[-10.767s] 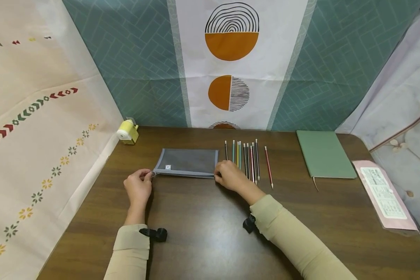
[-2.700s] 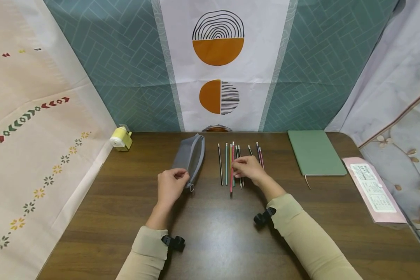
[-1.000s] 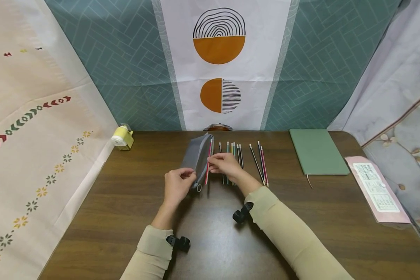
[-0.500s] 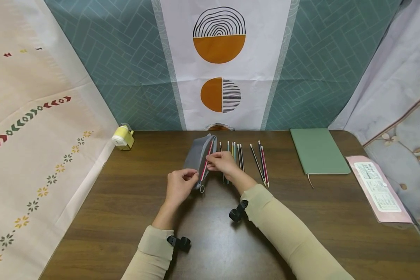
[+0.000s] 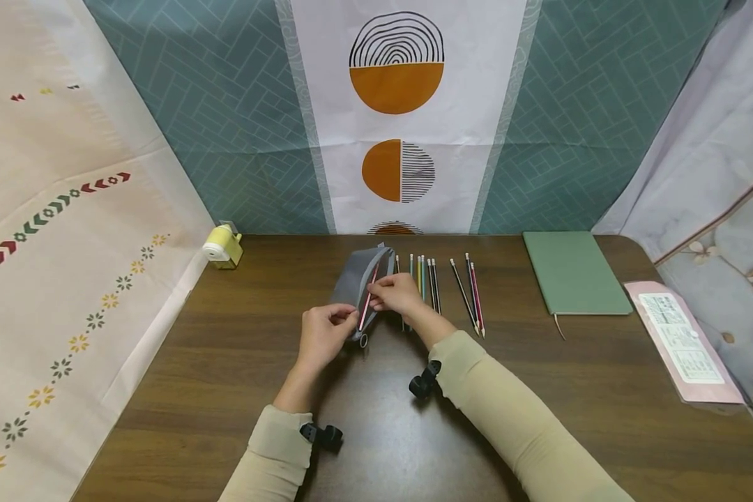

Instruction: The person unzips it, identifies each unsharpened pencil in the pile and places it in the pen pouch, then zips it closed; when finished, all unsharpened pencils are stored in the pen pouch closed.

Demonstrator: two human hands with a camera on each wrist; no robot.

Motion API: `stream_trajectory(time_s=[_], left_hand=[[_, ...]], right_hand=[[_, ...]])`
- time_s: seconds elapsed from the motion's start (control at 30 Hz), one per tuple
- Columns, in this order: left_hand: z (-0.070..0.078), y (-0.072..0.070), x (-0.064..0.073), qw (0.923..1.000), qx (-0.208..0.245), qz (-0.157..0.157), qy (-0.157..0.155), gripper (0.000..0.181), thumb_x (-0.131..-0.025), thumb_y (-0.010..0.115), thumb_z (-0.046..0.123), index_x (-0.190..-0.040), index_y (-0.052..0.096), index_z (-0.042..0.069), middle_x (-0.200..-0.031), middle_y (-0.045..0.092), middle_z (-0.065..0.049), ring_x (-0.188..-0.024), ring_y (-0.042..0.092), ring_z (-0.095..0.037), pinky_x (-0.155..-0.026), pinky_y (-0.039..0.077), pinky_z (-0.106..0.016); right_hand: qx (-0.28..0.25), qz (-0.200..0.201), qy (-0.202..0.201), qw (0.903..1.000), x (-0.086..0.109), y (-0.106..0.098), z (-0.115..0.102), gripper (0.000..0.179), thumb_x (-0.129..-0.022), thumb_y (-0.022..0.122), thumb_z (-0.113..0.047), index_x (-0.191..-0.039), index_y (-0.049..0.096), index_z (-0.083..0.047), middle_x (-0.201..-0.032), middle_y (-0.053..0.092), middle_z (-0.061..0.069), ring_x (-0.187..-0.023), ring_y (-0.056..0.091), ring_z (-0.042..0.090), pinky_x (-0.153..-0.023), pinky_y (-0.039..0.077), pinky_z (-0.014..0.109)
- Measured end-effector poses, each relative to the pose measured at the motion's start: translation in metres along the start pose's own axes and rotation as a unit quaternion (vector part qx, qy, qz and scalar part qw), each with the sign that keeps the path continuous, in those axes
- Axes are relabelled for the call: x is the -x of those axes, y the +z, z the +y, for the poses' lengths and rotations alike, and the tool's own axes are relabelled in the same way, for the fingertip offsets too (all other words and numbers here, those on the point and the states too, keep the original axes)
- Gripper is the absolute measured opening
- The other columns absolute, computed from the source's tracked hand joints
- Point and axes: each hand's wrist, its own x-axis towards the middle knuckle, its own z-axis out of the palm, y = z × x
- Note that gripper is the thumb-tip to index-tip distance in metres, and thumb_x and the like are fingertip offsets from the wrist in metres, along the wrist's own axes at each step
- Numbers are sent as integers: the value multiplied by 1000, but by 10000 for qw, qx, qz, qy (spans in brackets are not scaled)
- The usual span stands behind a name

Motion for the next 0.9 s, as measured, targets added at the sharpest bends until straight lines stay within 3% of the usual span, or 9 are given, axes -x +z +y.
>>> stream_trajectory(time_s=[0.47,0.73,0.9], left_hand=[[-1,1,0,9998,-152,88,-88,5,-84,76,3,-86,79,-1,-72,73,-8,-61,67,-15,-57,51,-20],[-1,1,-1,9993,-264,217,-152,4,-83,77,4,-84,79,0,-72,73,-7,-61,66,-15,-57,51,-21],[-1,1,-1,9991,-296,257,-159,4,-83,77,4,-84,79,1,-71,73,-7,-61,66,-14,-58,51,-21]], right_hand=[[194,-16,-89,9998,5,-4,-12,24,-98,66,-11,-110,70,9,-88,72,18,-62,68,12,-59,57,23],[186,-112,-132,9997,18,-26,-28,38,-100,65,-19,-124,64,10,-109,70,28,-74,71,16,-70,59,27],[69,-65,-282,9996,23,-44,-29,39,-101,63,-17,-127,61,12,-110,68,31,-76,72,17,-71,60,28]])
